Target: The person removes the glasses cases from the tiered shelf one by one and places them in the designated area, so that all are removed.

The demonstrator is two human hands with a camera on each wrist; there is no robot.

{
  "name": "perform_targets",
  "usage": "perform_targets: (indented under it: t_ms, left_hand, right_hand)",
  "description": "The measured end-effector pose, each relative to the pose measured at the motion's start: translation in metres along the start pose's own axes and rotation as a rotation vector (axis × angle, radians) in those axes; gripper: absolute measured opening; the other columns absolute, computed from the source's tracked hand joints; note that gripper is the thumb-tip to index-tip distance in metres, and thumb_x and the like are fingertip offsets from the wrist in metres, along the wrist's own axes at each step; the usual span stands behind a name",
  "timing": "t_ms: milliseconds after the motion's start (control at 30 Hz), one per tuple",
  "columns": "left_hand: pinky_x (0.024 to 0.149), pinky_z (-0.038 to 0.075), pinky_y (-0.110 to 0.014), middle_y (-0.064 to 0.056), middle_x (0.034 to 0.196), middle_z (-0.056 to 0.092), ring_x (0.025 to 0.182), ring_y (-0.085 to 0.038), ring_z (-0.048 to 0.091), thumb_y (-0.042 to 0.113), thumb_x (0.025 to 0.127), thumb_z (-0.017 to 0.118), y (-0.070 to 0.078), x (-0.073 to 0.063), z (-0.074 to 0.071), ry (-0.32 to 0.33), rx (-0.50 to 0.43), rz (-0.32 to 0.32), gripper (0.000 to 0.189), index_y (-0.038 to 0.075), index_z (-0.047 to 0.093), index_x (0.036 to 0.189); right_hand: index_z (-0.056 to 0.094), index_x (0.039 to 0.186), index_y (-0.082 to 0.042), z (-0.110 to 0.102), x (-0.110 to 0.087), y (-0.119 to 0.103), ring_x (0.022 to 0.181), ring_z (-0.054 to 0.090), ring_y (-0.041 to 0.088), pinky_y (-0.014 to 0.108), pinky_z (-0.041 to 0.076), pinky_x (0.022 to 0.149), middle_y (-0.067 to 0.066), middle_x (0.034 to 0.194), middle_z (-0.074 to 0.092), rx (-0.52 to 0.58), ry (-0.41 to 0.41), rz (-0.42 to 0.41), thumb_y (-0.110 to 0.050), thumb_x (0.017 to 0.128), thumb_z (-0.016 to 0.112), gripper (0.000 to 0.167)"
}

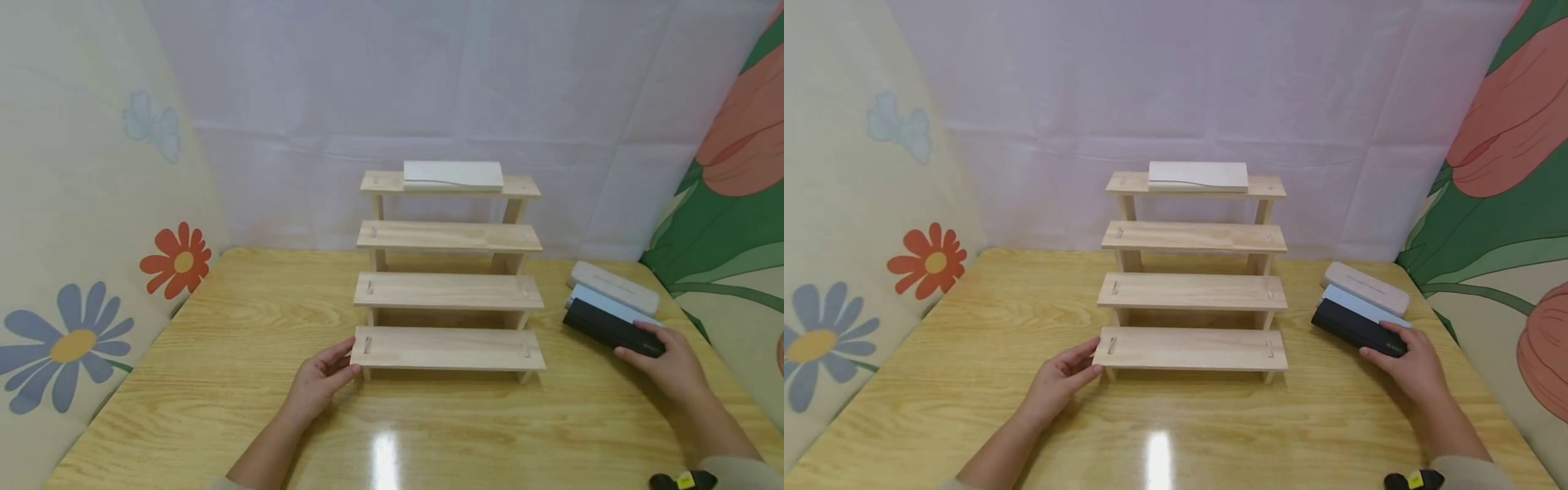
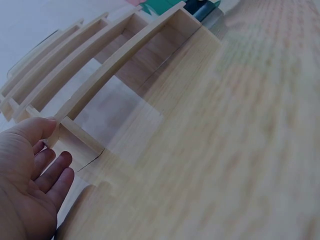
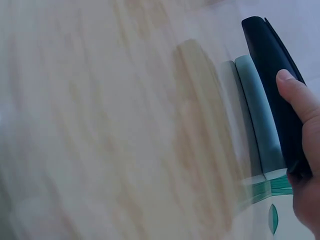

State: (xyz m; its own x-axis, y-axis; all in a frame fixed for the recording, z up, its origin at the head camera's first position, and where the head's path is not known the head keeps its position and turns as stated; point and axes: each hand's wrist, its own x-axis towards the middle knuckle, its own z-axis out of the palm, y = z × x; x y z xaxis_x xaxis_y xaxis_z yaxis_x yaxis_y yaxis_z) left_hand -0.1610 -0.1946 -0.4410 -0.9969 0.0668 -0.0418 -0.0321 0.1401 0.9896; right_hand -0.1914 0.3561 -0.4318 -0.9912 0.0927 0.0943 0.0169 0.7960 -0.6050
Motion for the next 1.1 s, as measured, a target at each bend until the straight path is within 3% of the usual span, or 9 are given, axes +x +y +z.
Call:
perform_targets:
  t_ms: [167,433,667,933,1100]
  left_hand:
    - [0.089,0.053,-0.017,-0.022,0.14,0.054,0.11,-0.01,0.063,0.001,0.089,0.067,0.0,0.0,0.001,0.009,0.006,-0.003,0.052,-0.005,0.05,0.138]
    - [0.089,0.053,-0.017,-0.022,0.14,0.054,0.118,-0.026,0.061,0.002,0.089,0.068,0.0,0.0,0.001,0.01,0.015,0.001,0.052,-0.005,0.05,0.138]
    - [0.089,0.053,-0.016,-0.022,0.14,0.054,0.112,-0.013,0.063,0.002,0.089,0.068,0.0,0.0,0.0,0.003,0.005,-0.004,0.052,-0.005,0.05,0.138]
    - [0.09,0.053,-0.017,-0.022,0.14,0.054,0.121,-0.031,0.059,0.005,0.09,0.068,0.0,0.0,-0.001,0.001,0.012,-0.002,0.053,-0.004,0.05,0.139]
    - [0.089,0.053,-0.017,-0.022,0.139,0.055,0.121,-0.03,0.059,0.005,0.09,0.068,0.0,0.0,-0.001,0.002,0.009,-0.002,0.052,-0.004,0.05,0.139]
  right_hand:
    - [0.04,0.143,0.007,0.003,-0.002,0.004,0.125,0.03,0.062,0.073,0.027,0.099,0.045,0.139,0.032,-0.01,0.009,-0.003,-0.04,0.088,0.071,0.079]
    - [0.038,0.144,0.006,0.008,-0.003,0.008,0.125,0.029,0.062,0.073,0.027,0.099,0.045,0.14,0.03,-0.001,-0.019,0.025,-0.042,0.089,0.07,0.079]
    - [0.041,0.141,0.008,0.012,-0.003,0.009,0.124,0.03,0.062,0.073,0.028,0.098,0.046,0.138,0.032,-0.017,0.004,0.0,-0.04,0.088,0.072,0.078]
    - [0.043,0.139,0.008,0.015,-0.005,0.008,0.124,0.029,0.064,0.074,0.027,0.099,0.046,0.139,0.032,-0.049,0.003,0.0,-0.043,0.087,0.072,0.079]
    - [0.043,0.139,0.009,0.017,-0.006,0.007,0.123,0.031,0.063,0.073,0.028,0.098,0.045,0.137,0.034,-0.049,0.009,-0.009,-0.043,0.087,0.073,0.08]
